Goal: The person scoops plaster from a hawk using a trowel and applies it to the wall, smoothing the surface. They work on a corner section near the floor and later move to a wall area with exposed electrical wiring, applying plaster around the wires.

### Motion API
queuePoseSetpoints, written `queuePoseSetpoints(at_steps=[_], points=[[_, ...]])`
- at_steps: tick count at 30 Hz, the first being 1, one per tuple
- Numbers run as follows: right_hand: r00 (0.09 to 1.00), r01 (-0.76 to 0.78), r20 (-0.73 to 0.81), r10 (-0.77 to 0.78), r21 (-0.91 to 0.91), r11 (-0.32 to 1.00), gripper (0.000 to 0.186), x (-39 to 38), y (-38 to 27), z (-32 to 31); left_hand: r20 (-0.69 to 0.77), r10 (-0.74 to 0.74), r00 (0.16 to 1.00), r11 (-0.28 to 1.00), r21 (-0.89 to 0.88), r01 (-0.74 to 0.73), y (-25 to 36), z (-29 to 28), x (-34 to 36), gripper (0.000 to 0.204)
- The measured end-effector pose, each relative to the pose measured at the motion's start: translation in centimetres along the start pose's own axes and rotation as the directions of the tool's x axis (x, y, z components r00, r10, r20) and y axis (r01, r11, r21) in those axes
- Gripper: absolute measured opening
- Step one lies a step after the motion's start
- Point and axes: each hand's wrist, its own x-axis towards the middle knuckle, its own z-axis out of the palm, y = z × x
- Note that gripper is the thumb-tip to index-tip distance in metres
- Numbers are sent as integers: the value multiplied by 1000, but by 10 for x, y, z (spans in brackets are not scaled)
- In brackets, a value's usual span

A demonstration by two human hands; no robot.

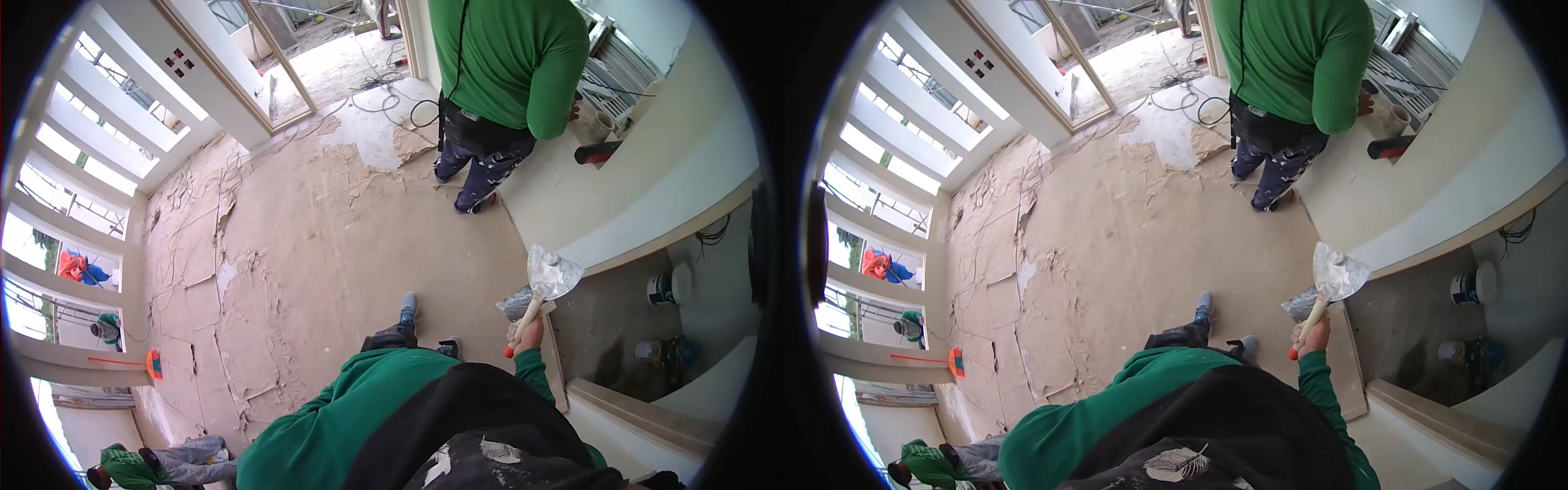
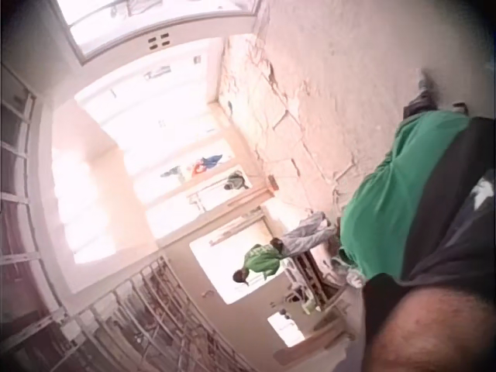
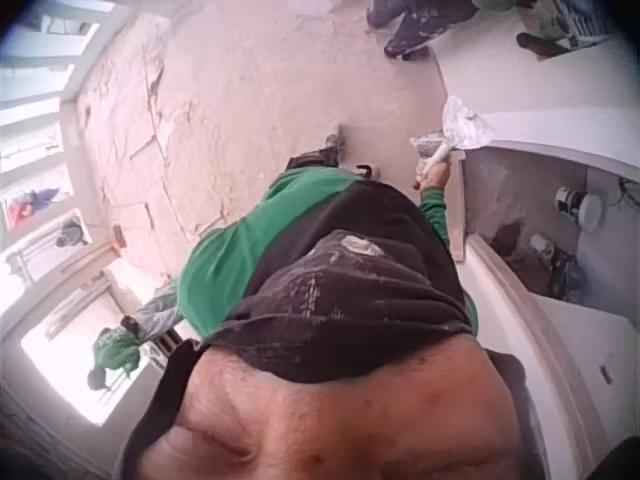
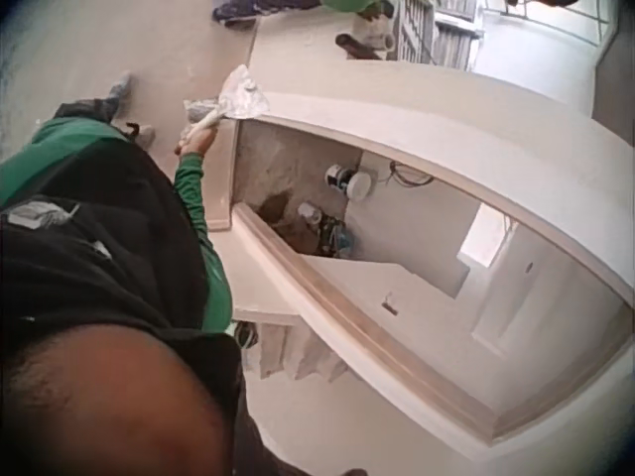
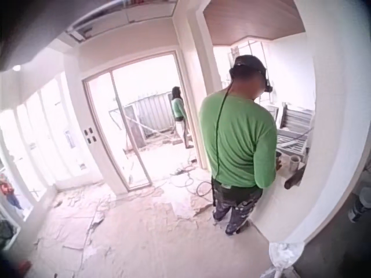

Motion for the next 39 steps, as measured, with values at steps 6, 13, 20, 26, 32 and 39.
queuePoseSetpoints(at_steps=[6,13,20,26,32,39], points=[[994,52,106,-38,-128,990,32,-6,-16,88,-75,33,997,969,-241,-50,37,-38,33,68],[976,8,218,10,-83,997,34,-45,49,188,-106,120,987,914,-378,-151,18,-76,53,69],[969,68,247,-7,-238,969,34,-83,120,230,-106,95,990,890,-435,-132,-68,-91,77,69],[969,-43,233,85,-179,983,35,-85,163,254,-336,109,936,892,-382,-241,-157,-67,107,70],[975,-107,169,145,-215,971,32,-82,214,295,-183,-118,976,652,-756,-63,-198,-77,76,47],[921,-186,247,301,-400,898,29,-66,258,381,-3,-353,936,187,-980,68,-262,-67,39,34]])
